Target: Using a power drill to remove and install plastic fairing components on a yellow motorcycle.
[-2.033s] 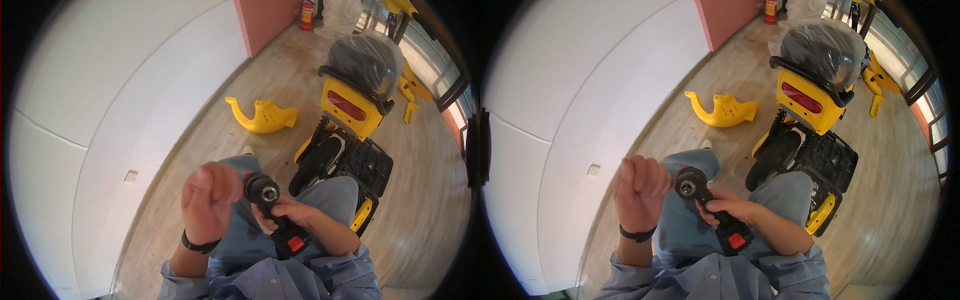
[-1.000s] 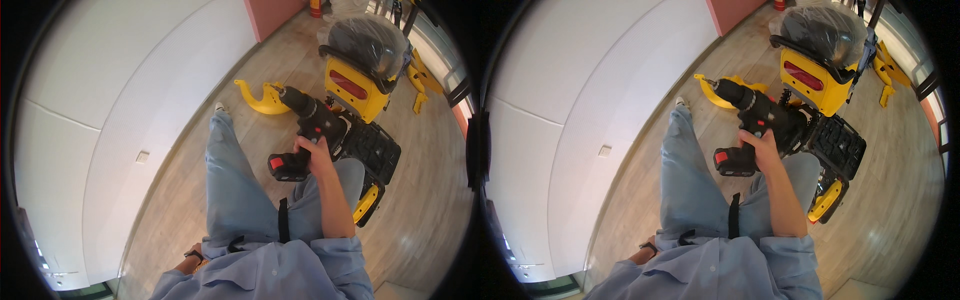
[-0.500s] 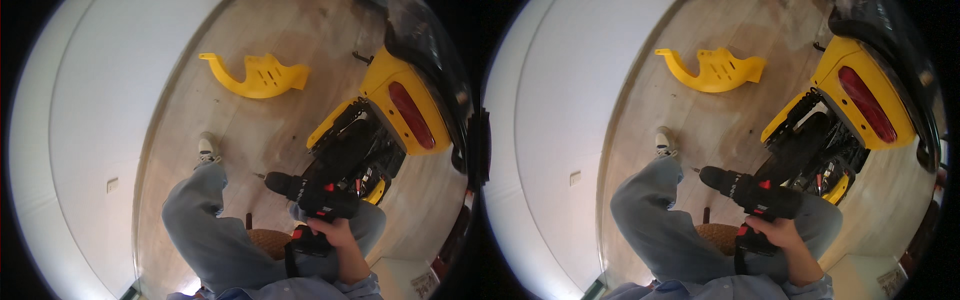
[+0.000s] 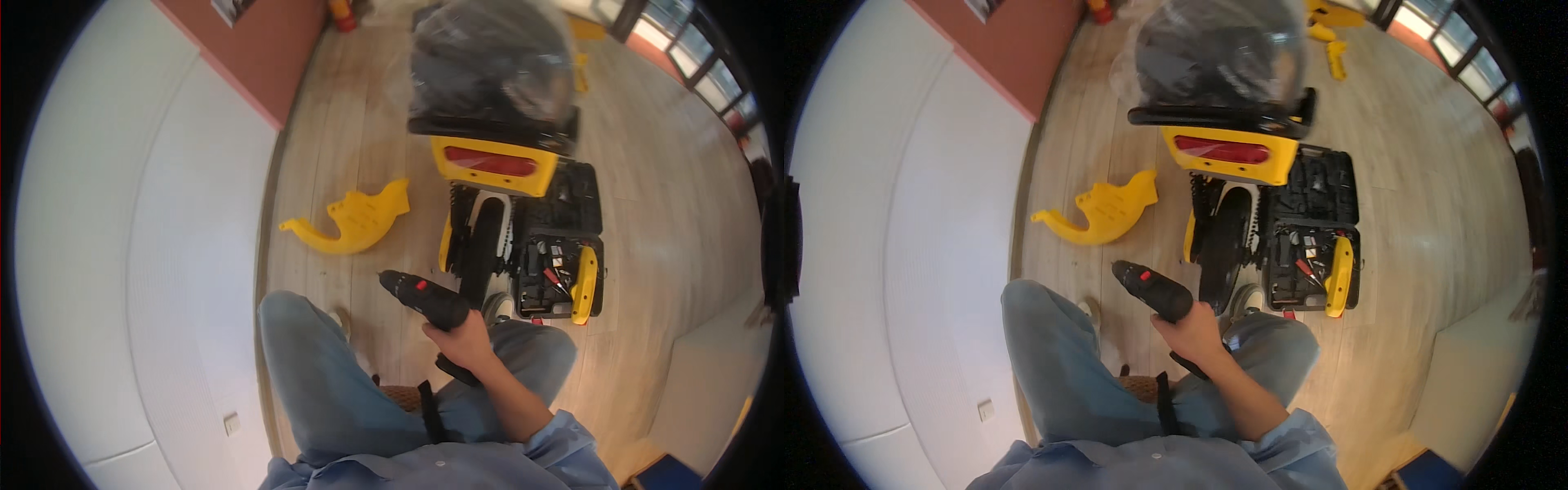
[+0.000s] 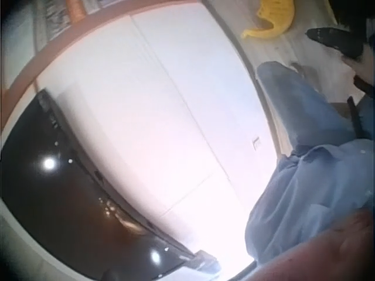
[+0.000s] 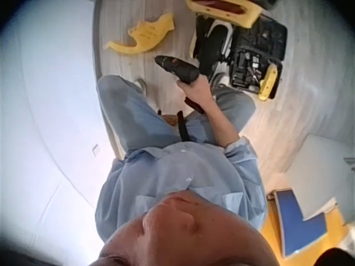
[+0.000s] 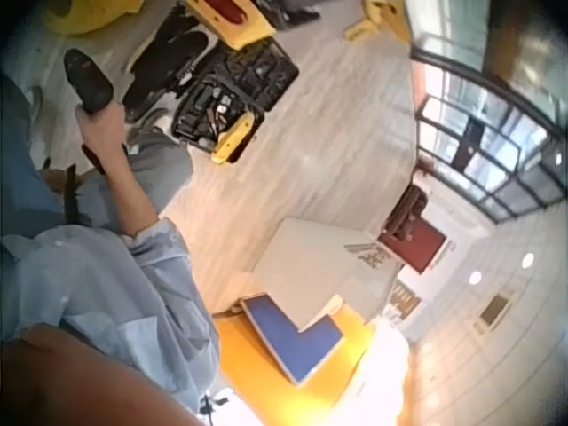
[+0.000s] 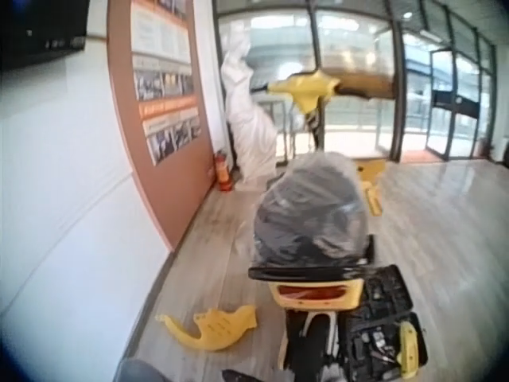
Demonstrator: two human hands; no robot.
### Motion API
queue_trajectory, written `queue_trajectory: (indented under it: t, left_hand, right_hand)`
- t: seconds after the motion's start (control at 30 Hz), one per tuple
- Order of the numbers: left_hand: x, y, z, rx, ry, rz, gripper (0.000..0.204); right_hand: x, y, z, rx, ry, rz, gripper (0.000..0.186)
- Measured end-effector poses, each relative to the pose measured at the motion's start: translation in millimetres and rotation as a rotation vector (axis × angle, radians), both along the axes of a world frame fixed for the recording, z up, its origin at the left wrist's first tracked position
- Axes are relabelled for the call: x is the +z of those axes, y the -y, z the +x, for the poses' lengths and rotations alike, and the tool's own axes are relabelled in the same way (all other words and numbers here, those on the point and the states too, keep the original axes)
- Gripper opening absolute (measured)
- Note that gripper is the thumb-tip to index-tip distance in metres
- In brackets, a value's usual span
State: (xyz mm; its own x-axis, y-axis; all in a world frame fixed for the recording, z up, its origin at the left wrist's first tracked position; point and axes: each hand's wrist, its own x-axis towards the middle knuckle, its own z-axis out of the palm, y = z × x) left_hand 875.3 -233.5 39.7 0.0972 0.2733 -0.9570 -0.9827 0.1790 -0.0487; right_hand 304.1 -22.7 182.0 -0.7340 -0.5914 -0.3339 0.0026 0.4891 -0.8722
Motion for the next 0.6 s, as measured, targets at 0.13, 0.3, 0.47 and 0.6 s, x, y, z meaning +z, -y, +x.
queue_trajectory:
  t: [0.13,0.3,0.47,0.6]
  left_hand:
    - [25.2,83.3,-21.9,-0.109,-0.063,-0.104,0.037]
    - [50.0,140.6,-13.0,-0.199,-0.086,-0.102,0.036]
    - [4.3,146.9,-21.6,-0.102,-0.18,-0.028,0.036]
    - [-37.8,159.4,-32.5,-0.019,-0.18,0.094,0.036]
  right_hand:
    - [6.4,-8.8,34.2,-0.23,-0.141,-0.216,0.033]
    - [26.5,-30.9,63.3,-0.338,-0.297,-0.308,0.035]
    - [53.5,-31.9,89.5,-0.424,-0.552,-0.331,0.032]
    - [19.2,-14.4,76.4,-0.265,-0.454,-0.36,0.037]
